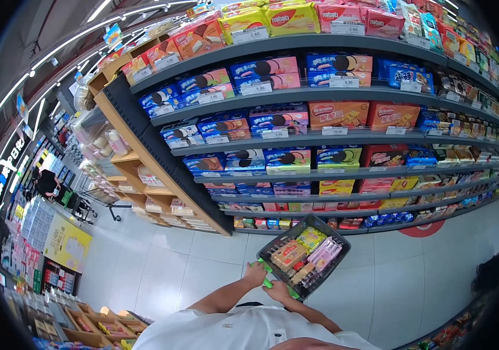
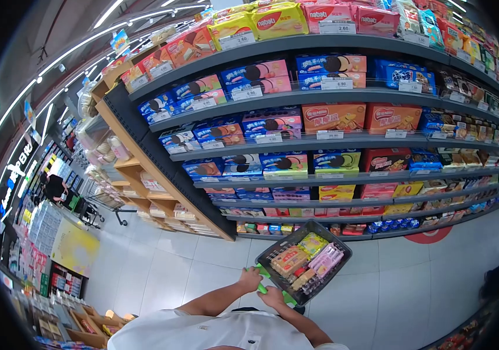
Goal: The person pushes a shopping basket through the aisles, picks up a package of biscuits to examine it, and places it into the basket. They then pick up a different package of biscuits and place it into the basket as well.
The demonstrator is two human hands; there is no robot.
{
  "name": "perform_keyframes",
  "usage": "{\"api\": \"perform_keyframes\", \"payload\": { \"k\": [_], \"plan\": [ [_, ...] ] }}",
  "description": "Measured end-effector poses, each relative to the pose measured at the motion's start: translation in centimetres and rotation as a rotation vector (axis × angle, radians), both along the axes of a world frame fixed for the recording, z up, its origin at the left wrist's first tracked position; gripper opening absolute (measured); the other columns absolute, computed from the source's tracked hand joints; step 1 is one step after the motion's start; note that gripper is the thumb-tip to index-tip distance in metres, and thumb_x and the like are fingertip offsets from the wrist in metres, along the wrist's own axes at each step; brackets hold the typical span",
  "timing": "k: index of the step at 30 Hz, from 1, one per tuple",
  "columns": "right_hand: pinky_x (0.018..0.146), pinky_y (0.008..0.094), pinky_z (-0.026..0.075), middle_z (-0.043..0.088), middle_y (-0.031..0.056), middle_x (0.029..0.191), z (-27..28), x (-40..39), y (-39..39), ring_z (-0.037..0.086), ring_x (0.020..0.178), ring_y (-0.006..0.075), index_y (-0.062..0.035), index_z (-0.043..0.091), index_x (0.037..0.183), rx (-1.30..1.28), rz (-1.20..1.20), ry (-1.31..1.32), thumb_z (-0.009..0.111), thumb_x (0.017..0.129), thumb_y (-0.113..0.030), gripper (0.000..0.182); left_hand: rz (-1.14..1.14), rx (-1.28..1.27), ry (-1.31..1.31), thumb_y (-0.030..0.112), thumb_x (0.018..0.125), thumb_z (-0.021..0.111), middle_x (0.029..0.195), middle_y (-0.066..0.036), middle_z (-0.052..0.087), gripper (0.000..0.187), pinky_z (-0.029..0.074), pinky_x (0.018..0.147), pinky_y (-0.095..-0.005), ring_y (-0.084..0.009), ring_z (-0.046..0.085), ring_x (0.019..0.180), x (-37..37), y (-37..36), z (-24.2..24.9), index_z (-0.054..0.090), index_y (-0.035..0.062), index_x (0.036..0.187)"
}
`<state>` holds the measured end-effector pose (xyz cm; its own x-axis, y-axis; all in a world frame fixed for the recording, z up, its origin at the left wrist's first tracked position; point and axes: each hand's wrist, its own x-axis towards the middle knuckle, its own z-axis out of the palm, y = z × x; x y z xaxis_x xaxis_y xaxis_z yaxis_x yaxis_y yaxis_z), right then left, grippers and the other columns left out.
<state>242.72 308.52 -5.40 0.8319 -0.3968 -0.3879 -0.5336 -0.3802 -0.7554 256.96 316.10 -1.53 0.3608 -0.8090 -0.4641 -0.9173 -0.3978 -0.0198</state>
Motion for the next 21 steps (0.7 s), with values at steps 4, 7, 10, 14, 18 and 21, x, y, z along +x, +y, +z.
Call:
{"api": "perform_keyframes", "payload": {
  "k": [4, 7, 10, 14, 18, 21],
  "plan": [
    [0.073, 0.0462, 0.053, 0.069, 0.0213, 0.079, -0.1, 0.2, -1.0, 0.069, 0.077, 0.0379, -0.0032, 0.072, 0.082, -0.007, -0.025, -0.041, 0.072, 0.077, -0.05, 0.047, -0.051, 0.138, 0.028, 0.022, 0.087, 0.062, 0.127, -0.012, 0.059, 0.027, 0.039, 0.102, -0.0644, -0.032, 0.048, 0.126, 0.4, -2.0, 1.1, 0.073, 0.0145, 0.111],
    [0.073, 0.0455, 0.054, 0.069, 0.0194, 0.075, -0.5, 0.4, -1.4, 0.069, 0.076, 0.0363, -0.0038, 0.072, 0.079, 0.033, -0.028, -0.04, 0.072, 0.077, -0.052, 0.049, -0.051, 0.178, 0.055, 0.021, 0.086, 0.063, 0.127, -0.012, 0.059, 0.028, 0.04, 0.101, -0.0633, -0.032, 0.049, 0.125, 0.7, -2.9, 1.6, 0.072, 0.0105, 0.11],
    [0.073, 0.0453, 0.054, 0.07, 0.0189, 0.076, -0.1, 0.6, -1.5, 0.07, 0.076, 0.0353, -0.0039, 0.072, 0.08, 0.014, -0.007, -0.019, 0.072, 0.077, -0.054, 0.05, -0.079, 0.189, 0.037, 0.021, 0.085, 0.064, 0.128, -0.012, 0.059, 0.029, 0.04, 0.101, -0.0632, -0.0314, 0.049, 0.125, 0.9, -3.0, 1.6, 0.072, 0.0075, 0.11],
    [0.076, 0.0488, 0.053, 0.07, 0.0203, 0.086, 0.4, 0.3, -1.9, 0.068, 0.085, 0.0396, -0.0072, 0.071, 0.086, 0.156, -0.04, 0.0, 0.071, 0.077, -0.056, 0.05, -0.108, 0.206, 0.012, 0.027, 0.084, 0.066, 0.128, -0.01, 0.06, 0.032, 0.041, 0.1, -0.0618, -0.0295, 0.049, 0.126, 1.6, -3.0, -0.9, 0.072, 0.0095, 0.111],
    [0.076, 0.0473, 0.053, 0.071, 0.0193, 0.088, -1.2, 0.5, -2.2, 0.068, 0.085, 0.0395, -0.0079, 0.071, 0.094, 0.204, 0.064, 0.033, 0.068, 0.079, -0.059, 0.053, -0.16, 0.182, 0.029, 0.025, 0.086, 0.061, 0.119, -0.008, 0.063, 0.021, 0.044, 0.098, -0.0598, -0.0286, 0.054, 0.122, 2.0, -2.9, -1.1, 0.076, 0.0208, 0.101],
    [0.077, 0.0476, 0.053, 0.071, 0.0199, 0.091, -1.0, 0.7, -2.6, 0.068, 0.085, 0.0397, -0.0067, 0.071, 0.091, 0.216, 0.102, 0.011, 0.069, 0.078, -0.058, 0.052, -0.19, 0.151, 0.061, 0.022, 0.082, 0.065, 0.115, -0.007, 0.064, 0.021, 0.04, 0.103, -0.06, -0.0287, 0.055, 0.121, 2.0, -2.8, -0.1, 0.076, 0.0212, 0.099]
  ]
}}
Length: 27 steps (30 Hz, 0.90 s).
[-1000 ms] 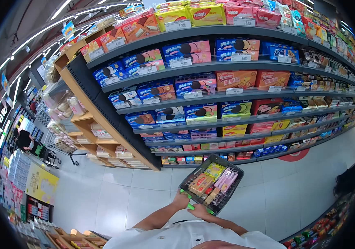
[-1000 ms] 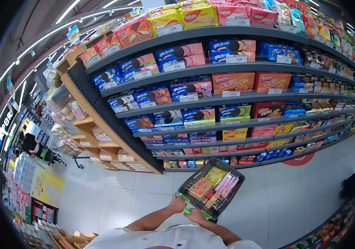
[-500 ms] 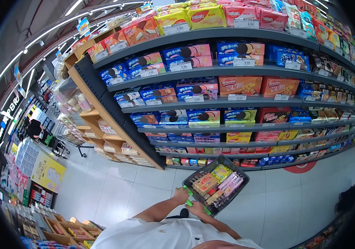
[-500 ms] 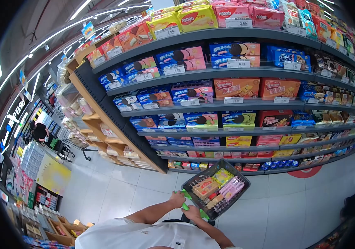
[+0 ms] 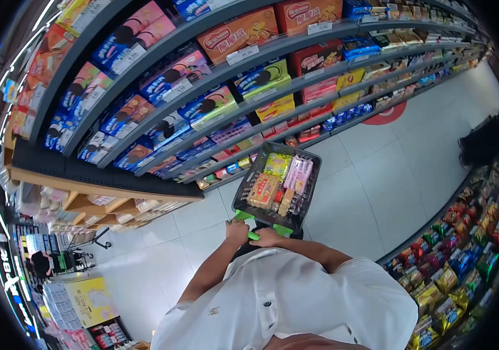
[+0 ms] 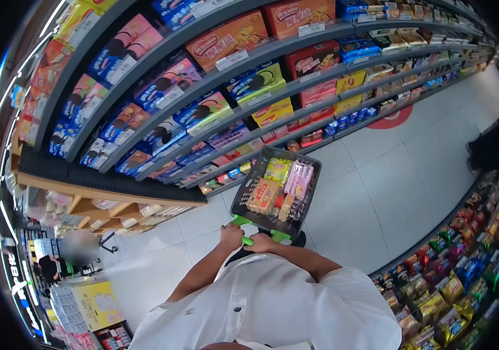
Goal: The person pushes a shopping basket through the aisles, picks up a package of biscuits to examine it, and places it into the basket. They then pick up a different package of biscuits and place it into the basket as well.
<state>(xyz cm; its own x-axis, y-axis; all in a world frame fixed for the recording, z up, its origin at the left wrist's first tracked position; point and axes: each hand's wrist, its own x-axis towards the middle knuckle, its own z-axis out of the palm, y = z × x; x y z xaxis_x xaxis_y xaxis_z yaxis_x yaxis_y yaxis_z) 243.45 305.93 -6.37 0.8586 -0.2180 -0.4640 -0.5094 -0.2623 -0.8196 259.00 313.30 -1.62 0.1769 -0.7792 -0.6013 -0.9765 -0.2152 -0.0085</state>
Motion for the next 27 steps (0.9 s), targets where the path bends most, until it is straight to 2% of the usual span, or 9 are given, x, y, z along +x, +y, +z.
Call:
{"api": "perform_keyframes", "payload": {
  "k": [5, 8, 11, 13, 15, 22, 25, 26, 27],
  "plan": [
    [0.077, 0.0474, 0.054, 0.071, 0.0193, 0.089, -2.0, 0.6, 0.6, 0.068, 0.083, 0.0388, -0.0074, 0.071, 0.089, -0.023, 0.042, -0.038, 0.07, 0.079, -0.053, 0.046, -0.096, -0.055, 0.066, 0.021, 0.079, 0.067, 0.106, -0.005, 0.067, 0.019, 0.04, 0.102, -0.0577, -0.0256, 0.058, 0.116, 1.4, 0.5, -0.9, 0.076, 0.02, 0.096],
    [0.075, 0.0462, 0.054, 0.07, 0.0185, 0.083, -3.6, 0.5, 1.9, 0.068, 0.079, 0.0386, -0.0081, 0.071, 0.09, -0.107, 0.017, -0.087, 0.071, 0.08, -0.051, 0.044, -0.136, -0.134, 0.145, 0.022, 0.078, 0.066, 0.097, -0.005, 0.069, 0.016, 0.044, 0.095, -0.052, -0.0245, 0.063, 0.106, 2.1, 1.4, -1.8, 0.075, 0.0194, 0.09],
    [0.075, 0.0482, 0.053, 0.069, 0.0214, 0.087, -2.4, -0.1, 3.0, 0.068, 0.084, 0.0401, -0.0075, 0.069, 0.094, -0.035, -0.13, -0.048, 0.069, 0.081, -0.055, 0.049, -0.188, -0.318, 0.245, 0.023, 0.079, 0.061, 0.088, -0.005, 0.068, 0.011, 0.045, 0.089, -0.0472, -0.025, 0.066, 0.093, 2.7, 2.4, -4.5, 0.07, 0.0161, 0.077],
    [0.072, 0.0483, 0.053, 0.069, 0.0221, 0.086, -0.8, 1.1, 3.3, 0.068, 0.084, 0.0407, -0.0061, 0.069, 0.094, -0.074, -0.119, 0.088, 0.072, 0.079, -0.054, 0.051, -0.2, -0.422, 0.244, 0.022, 0.076, 0.062, 0.084, -0.004, 0.068, 0.01, 0.046, 0.083, -0.0436, -0.0226, 0.066, 0.09, 3.3, 3.1, -5.4, 0.071, 0.0177, 0.077],
    [0.072, 0.05, 0.052, 0.069, 0.023, 0.086, -1.2, 2.0, 3.7, 0.068, 0.082, 0.0421, -0.0042, 0.068, 0.093, -0.043, -0.157, 0.066, 0.072, 0.079, -0.047, 0.045, -0.234, -0.335, 0.207, 0.021, 0.075, 0.063, 0.086, -0.002, 0.068, 0.009, 0.044, 0.086, -0.039, -0.0197, 0.064, 0.092, 3.9, 2.9, -4.7, 0.071, 0.0178, 0.075],
    [0.071, 0.0505, 0.052, 0.069, 0.0234, 0.085, -2.4, 5.7, 4.1, 0.068, 0.081, 0.0423, -0.0036, 0.067, 0.093, 0.006, -0.308, 0.186, 0.071, 0.08, -0.044, 0.043, -0.383, -0.442, 0.243, 0.02, 0.072, 0.065, 0.084, 0.003, 0.069, 0.009, 0.043, 0.086, -0.0379, -0.0184, 0.064, 0.093, 8.8, 0.9, -2.9, 0.073, 0.0216, 0.075],
    [0.071, 0.0507, 0.052, 0.069, 0.0236, 0.085, -2.5, 6.4, 3.5, 0.068, 0.081, 0.0424, -0.0034, 0.067, 0.093, -0.006, -0.34, 0.209, 0.071, 0.08, -0.043, 0.042, -0.404, -0.563, 0.255, 0.02, 0.07, 0.066, 0.078, 0.003, 0.069, 0.007, 0.042, 0.087, -0.0382, -0.018, 0.065, 0.092, 8.8, -0.7, -7.1, 0.073, 0.0208, 0.071],
    [0.071, 0.0508, 0.052, 0.069, 0.0236, 0.085, -2.5, 6.5, 3.3, 0.068, 0.081, 0.0425, -0.0033, 0.067, 0.093, -0.01, -0.351, 0.213, 0.071, 0.08, -0.043, 0.041, -0.44, -0.592, 0.285, 0.02, 0.07, 0.067, 0.075, 0.0, 0.07, 0.006, 0.049, 0.081, -0.0402, -0.0202, 0.068, 0.085, 10.0, -1.5, -4.7, 0.073, 0.0186, 0.067],
    [0.071, 0.0508, 0.052, 0.069, 0.0237, 0.085, -2.5, 6.7, 3.0, 0.068, 0.081, 0.0425, -0.0032, 0.067, 0.092, -0.009, -0.361, 0.217, 0.071, 0.08, -0.042, 0.041, -0.462, -0.604, 0.308, 0.02, 0.07, 0.067, 0.075, 0.0, 0.07, 0.006, 0.049, 0.081, -0.0402, -0.0202, 0.068, 0.085, 10.7, -1.8, -4.7, 0.073, 0.0186, 0.067]
  ]
}}
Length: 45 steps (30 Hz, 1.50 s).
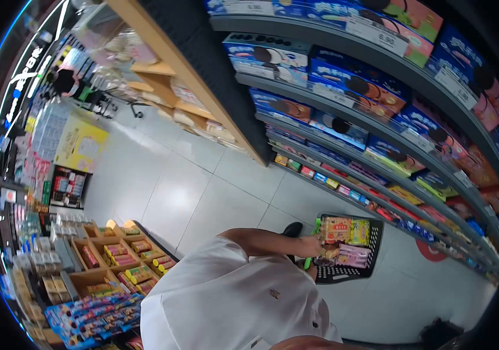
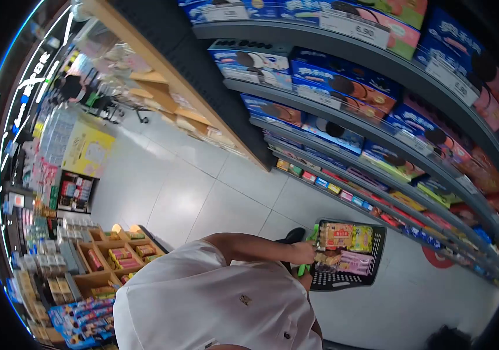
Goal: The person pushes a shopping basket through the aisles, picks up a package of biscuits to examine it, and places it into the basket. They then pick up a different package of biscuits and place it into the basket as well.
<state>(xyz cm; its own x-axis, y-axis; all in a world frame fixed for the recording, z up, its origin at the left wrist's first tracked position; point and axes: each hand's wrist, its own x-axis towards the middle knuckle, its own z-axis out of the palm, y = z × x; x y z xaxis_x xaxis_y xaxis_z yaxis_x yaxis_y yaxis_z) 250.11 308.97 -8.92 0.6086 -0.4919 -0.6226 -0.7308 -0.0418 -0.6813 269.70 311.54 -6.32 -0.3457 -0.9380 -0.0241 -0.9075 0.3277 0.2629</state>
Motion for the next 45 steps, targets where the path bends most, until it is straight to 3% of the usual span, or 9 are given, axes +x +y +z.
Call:
{"api": "perform_keyframes", "payload": {
  "k": [2, 4, 6, 7, 8, 16, 23, 31, 45],
  "plan": [
    [0.071, 0.051, 0.052, 0.069, 0.0238, 0.085, 0.3, -0.1, 0.0, 0.068, 0.081, 0.0426, -0.003, 0.067, 0.092, -0.04, -0.053, 0.011, 0.071, 0.08, -0.041, 0.04, -0.027, 0.127, -0.048, 0.024, 0.071, 0.066, 0.083, 0.001, 0.069, 0.012, 0.046, 0.083, -0.0378, -0.0192, 0.065, 0.087, -0.9, -1.5, -0.8, 0.073, 0.0188, 0.079],
    [0.071, 0.0521, 0.052, 0.068, 0.0249, 0.085, 3.1, 1.2, -0.3, 0.068, 0.081, 0.0427, -0.0022, 0.067, 0.096, -0.183, -0.141, 0.027, 0.069, 0.081, -0.038, 0.039, 0.001, 0.123, 0.085, 0.023, 0.071, 0.066, 0.085, -0.002, 0.069, 0.01, 0.047, 0.083, -0.039, -0.0195, 0.066, 0.088, -1.4, -2.9, -2.7, 0.072, 0.0174, 0.078],
    [0.071, 0.0534, 0.052, 0.068, 0.024, 0.085, 1.4, 0.9, -0.5, 0.068, 0.082, 0.0437, -0.0041, 0.067, 0.1, -0.312, -0.168, 0.069, 0.07, 0.08, -0.039, 0.041, -0.004, 0.024, 0.174, 0.021, 0.072, 0.066, 0.085, -0.003, 0.067, 0.008, 0.047, 0.083, -0.0414, -0.0203, 0.067, 0.089, -1.3, -4.2, -3.4, 0.07, 0.018, 0.078],
    [0.074, 0.0517, 0.052, 0.069, 0.0244, 0.087, 1.7, 0.8, -0.9, 0.067, 0.084, 0.0435, -0.0048, 0.066, 0.101, -0.309, -0.207, 0.103, 0.069, 0.081, -0.039, 0.04, -0.069, -0.014, 0.192, 0.019, 0.077, 0.063, 0.087, -0.004, 0.07, 0.012, 0.05, 0.083, -0.0425, -0.0214, 0.068, 0.087, 0.0, -5.5, 1.1, 0.074, 0.0156, 0.083],
    [0.077, 0.05, 0.052, 0.069, 0.0249, 0.09, 2.0, 0.9, -1.5, 0.067, 0.087, 0.0432, -0.0055, 0.066, 0.101, -0.295, -0.213, 0.115, 0.068, 0.082, -0.039, 0.038, -0.093, 0.005, 0.157, 0.019, 0.079, 0.062, 0.088, -0.003, 0.07, 0.012, 0.047, 0.085, -0.0433, -0.021, 0.067, 0.089, -0.4, -6.6, 1.8, 0.074, 0.0162, 0.083],
    [0.075, 0.0532, 0.053, 0.069, 0.0237, 0.084, 5.4, 3.4, -1.7, 0.067, 0.079, 0.0433, -0.0068, 0.068, 0.098, -0.409, -0.445, 0.132, 0.07, 0.081, -0.038, 0.035, -0.264, 0.092, -0.053, 0.018, 0.082, 0.062, 0.093, -0.004, 0.07, 0.014, 0.044, 0.088, -0.0459, -0.0245, 0.067, 0.093, -0.2, -8.6, 2.2, 0.073, 0.0174, 0.09],
    [0.072, 0.0517, 0.054, 0.069, 0.0231, 0.081, 6.5, 2.2, -3.0, 0.067, 0.075, 0.0418, -0.0064, 0.07, 0.096, -0.499, -0.461, 0.152, 0.069, 0.079, -0.039, 0.037, -0.291, 0.146, -0.066, 0.02, 0.078, 0.068, 0.094, -0.004, 0.07, 0.016, 0.044, 0.086, -0.047, -0.0256, 0.067, 0.094, -1.4, -10.5, 2.4, 0.072, 0.0163, 0.093],
    [0.075, 0.0518, 0.054, 0.069, 0.0224, 0.083, 7.6, 1.3, -4.8, 0.067, 0.079, 0.0418, -0.0074, 0.07, 0.094, -0.546, -0.436, 0.175, 0.068, 0.079, -0.036, 0.032, -0.295, 0.119, 0.211, 0.011, 0.074, 0.068, 0.095, -0.007, 0.07, 0.017, 0.045, 0.087, -0.0471, -0.0282, 0.065, 0.096, -1.3, -12.3, 2.5, 0.071, 0.0134, 0.091],
    [0.069, 0.0536, 0.053, 0.066, 0.0237, 0.075, 6.6, -1.6, -8.8, 0.066, 0.072, 0.0432, -0.0051, 0.068, 0.09, -0.577, -0.333, 0.099, 0.068, 0.078, -0.032, 0.029, -0.251, 0.122, 0.203, 0.013, 0.074, 0.066, 0.088, -0.012, 0.072, 0.011, 0.048, 0.085, -0.0448, -0.0304, 0.068, 0.092, -3.5, -15.6, 3.0, 0.073, 0.0108, 0.083]
  ]
}}
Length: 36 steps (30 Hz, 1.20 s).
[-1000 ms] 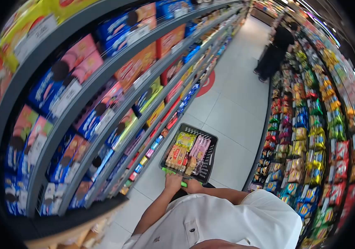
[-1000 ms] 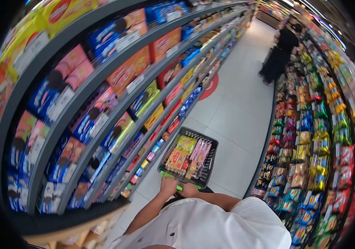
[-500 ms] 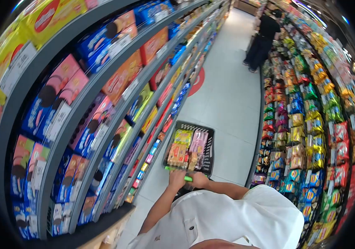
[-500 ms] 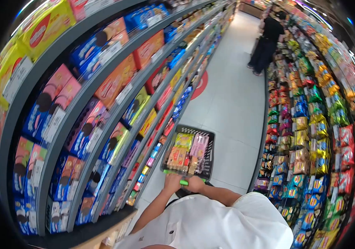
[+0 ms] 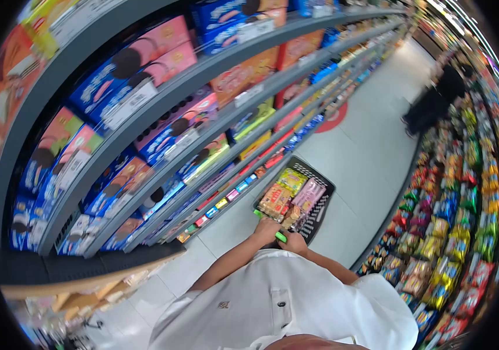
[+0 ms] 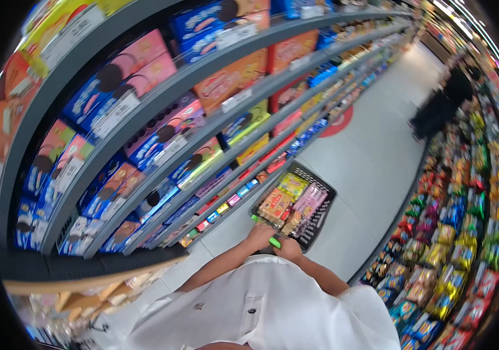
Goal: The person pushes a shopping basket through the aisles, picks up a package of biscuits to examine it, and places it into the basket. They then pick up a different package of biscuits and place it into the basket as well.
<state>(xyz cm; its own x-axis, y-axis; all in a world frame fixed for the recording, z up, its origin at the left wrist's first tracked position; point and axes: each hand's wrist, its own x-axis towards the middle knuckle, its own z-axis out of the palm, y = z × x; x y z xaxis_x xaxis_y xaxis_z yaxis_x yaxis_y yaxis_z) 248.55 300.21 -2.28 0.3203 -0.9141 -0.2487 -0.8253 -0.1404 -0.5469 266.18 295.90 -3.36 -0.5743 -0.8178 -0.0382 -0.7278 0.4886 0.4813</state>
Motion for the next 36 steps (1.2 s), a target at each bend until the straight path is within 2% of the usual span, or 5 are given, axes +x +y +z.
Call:
{"api": "perform_keyframes", "payload": {
  "k": [7, 9, 15, 21, 36],
  "plan": [
    [0.06, 0.0543, 0.051, 0.064, 0.0255, 0.069, -1.5, -1.0, -2.1, 0.065, 0.066, 0.0451, -0.0019, 0.067, 0.09, -0.022, 0.05, -0.058, 0.069, 0.082, -0.034, 0.033, 0.136, 0.028, -0.053, 0.021, 0.071, 0.066, 0.076, -0.01, 0.07, 0.011, 0.053, 0.075, -0.0422, -0.0284, 0.069, 0.081, -2.1, -1.5, -1.5, 0.074, 0.0137, 0.072],
    [0.06, 0.0539, 0.051, 0.064, 0.0257, 0.07, -2.7, -1.9, -2.6, 0.065, 0.068, 0.0459, -0.0014, 0.066, 0.089, -0.044, 0.052, -0.074, 0.069, 0.083, -0.032, 0.031, 0.391, 0.1, 0.034, 0.019, 0.068, 0.068, 0.077, -0.011, 0.071, 0.009, 0.055, 0.073, -0.0412, -0.0285, 0.069, 0.081, -3.7, -2.2, -5.3, 0.074, 0.0124, 0.07],
    [0.062, 0.0526, 0.049, 0.064, 0.0272, 0.07, -3.4, -2.8, -3.9, 0.064, 0.07, 0.0477, 0.002, 0.065, 0.084, 0.054, 0.072, -0.124, 0.069, 0.084, -0.027, 0.029, 0.176, -0.046, -0.179, 0.016, 0.064, 0.07, 0.076, -0.01, 0.071, 0.008, 0.055, 0.073, -0.0407, -0.0268, 0.07, 0.081, -4.5, -3.3, -3.5, 0.074, 0.0125, 0.07],
    [0.065, 0.0532, 0.049, 0.064, 0.0283, 0.073, -2.7, -3.1, -5.4, 0.064, 0.075, 0.0487, 0.002, 0.064, 0.088, 0.059, 0.106, -0.229, 0.067, 0.084, -0.025, 0.028, 0.125, 0.001, -0.217, 0.019, 0.063, 0.071, 0.075, -0.007, 0.071, 0.011, 0.055, 0.074, -0.0411, -0.0271, 0.071, 0.081, -5.2, -5.2, -6.0, 0.075, 0.0127, 0.072],
    [0.067, 0.0472, 0.05, 0.065, 0.027, 0.079, -1.2, -5.8, -9.1, 0.066, 0.077, 0.0452, 0.0041, 0.064, 0.095, 0.101, 0.163, -0.395, 0.065, 0.086, -0.021, 0.026, 0.081, -0.013, -0.363, 0.021, 0.065, 0.074, 0.082, -0.003, 0.073, 0.012, 0.054, 0.076, -0.0394, -0.0233, 0.071, 0.085, -7.6, -9.2, -0.6, 0.076, 0.0168, 0.076]
  ]
}}
